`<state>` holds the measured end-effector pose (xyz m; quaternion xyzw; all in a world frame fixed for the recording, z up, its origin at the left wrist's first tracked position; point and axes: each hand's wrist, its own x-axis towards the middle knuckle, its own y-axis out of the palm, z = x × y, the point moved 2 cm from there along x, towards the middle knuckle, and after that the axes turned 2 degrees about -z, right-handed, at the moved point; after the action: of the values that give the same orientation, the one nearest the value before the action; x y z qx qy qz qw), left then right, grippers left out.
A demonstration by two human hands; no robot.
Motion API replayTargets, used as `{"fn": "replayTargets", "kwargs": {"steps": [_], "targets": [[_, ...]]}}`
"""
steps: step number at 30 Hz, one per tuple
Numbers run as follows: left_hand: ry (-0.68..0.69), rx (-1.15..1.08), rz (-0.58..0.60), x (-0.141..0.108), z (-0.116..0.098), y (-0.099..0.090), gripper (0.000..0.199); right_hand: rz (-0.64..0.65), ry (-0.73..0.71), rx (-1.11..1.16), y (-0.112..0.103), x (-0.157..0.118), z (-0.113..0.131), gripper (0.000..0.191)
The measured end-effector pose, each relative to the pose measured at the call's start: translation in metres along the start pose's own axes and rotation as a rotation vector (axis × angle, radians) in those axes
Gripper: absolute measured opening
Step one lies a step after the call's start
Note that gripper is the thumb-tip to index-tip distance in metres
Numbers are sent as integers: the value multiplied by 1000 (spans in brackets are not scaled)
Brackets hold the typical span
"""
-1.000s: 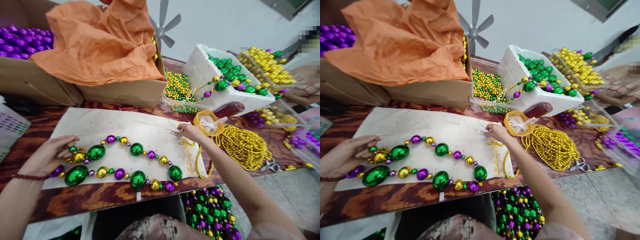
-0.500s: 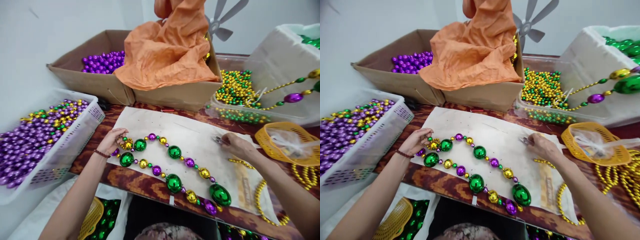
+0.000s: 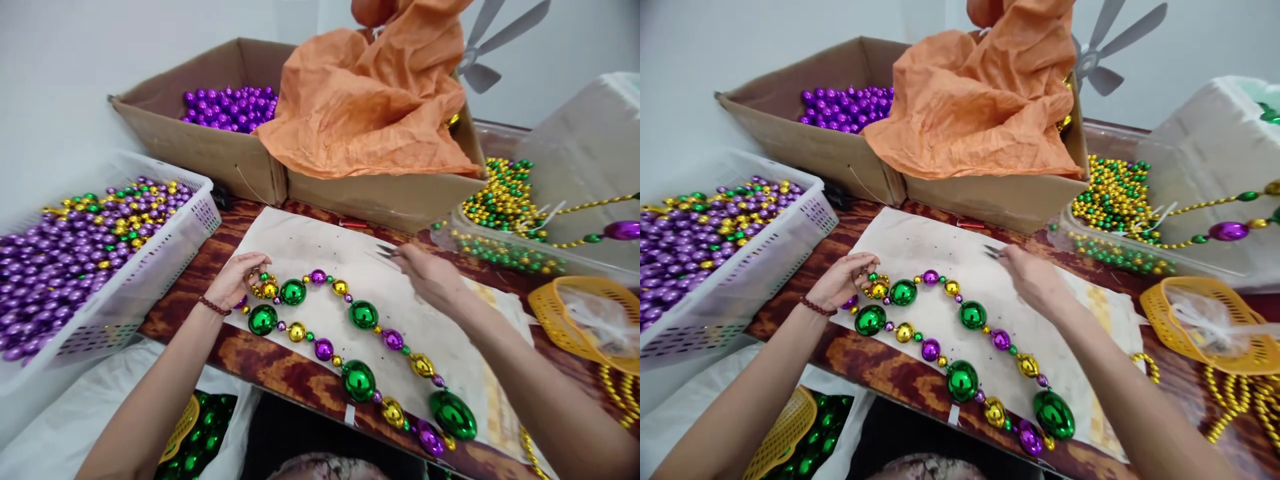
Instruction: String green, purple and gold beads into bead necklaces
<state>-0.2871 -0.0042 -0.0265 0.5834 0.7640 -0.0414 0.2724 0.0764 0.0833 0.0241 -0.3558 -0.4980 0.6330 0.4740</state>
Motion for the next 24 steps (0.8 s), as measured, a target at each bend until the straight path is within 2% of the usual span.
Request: {"fn": "replayTargets", "kwargs": {"steps": [3,5,8,14,24], "targets": [[5,-8,-4,0,1,-1,26,236,-257,-53,17,25,64,22],[9,-14,4,0,2,-2,27,299,-385,-107,27,37,96,21],[13,-16,21,1,3,-3,29,352,-465,-177,40,49,127,23],[-2,-31,44,2,5,-3,29,421,-490,-254,58,57,150,30],[-4,-59,63,1,4,-5,28,439,-463,-252,81,64,156,30]]}}
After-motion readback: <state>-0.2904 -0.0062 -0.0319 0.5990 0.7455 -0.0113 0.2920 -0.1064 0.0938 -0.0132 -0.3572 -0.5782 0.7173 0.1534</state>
